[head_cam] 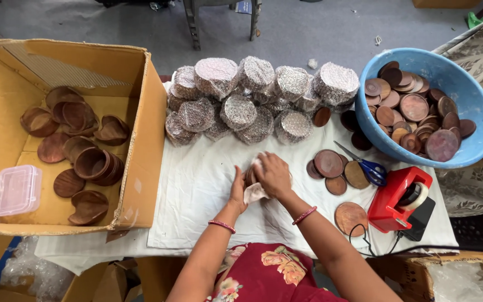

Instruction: The person wipes the inside and outside of wooden bowls with a cloth and stacks them.

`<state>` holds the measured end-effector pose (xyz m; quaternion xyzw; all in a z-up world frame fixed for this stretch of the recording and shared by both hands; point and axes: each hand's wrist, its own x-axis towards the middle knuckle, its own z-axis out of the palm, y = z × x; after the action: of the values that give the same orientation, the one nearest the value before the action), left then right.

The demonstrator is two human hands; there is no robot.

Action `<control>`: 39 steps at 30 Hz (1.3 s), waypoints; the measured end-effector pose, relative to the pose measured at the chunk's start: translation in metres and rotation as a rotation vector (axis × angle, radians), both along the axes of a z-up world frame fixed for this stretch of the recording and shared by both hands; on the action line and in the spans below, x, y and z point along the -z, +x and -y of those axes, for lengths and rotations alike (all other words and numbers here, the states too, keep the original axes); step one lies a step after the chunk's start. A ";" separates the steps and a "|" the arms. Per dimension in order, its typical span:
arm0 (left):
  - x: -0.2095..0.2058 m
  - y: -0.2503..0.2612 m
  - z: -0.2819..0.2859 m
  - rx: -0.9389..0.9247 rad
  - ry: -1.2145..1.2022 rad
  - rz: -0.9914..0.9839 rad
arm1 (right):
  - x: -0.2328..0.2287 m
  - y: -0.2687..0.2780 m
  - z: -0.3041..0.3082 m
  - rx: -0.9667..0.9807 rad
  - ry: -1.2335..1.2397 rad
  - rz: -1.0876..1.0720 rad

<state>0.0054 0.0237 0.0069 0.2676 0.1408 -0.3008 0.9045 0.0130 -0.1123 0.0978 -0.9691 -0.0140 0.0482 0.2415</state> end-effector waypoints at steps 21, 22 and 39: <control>-0.007 0.001 -0.006 0.032 0.165 -0.004 | -0.004 0.014 -0.011 -0.079 -0.255 -0.063; 0.000 0.002 -0.006 0.033 0.164 -0.004 | 0.000 0.017 -0.010 -0.078 -0.256 -0.064; 0.020 0.000 -0.009 -0.020 0.030 -0.063 | 0.010 0.009 -0.010 -0.570 -0.047 0.342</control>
<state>0.0057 0.0330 -0.0135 0.2701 0.1765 -0.2981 0.8984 0.0224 -0.1027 0.0882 -0.9257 -0.3235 -0.0493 0.1899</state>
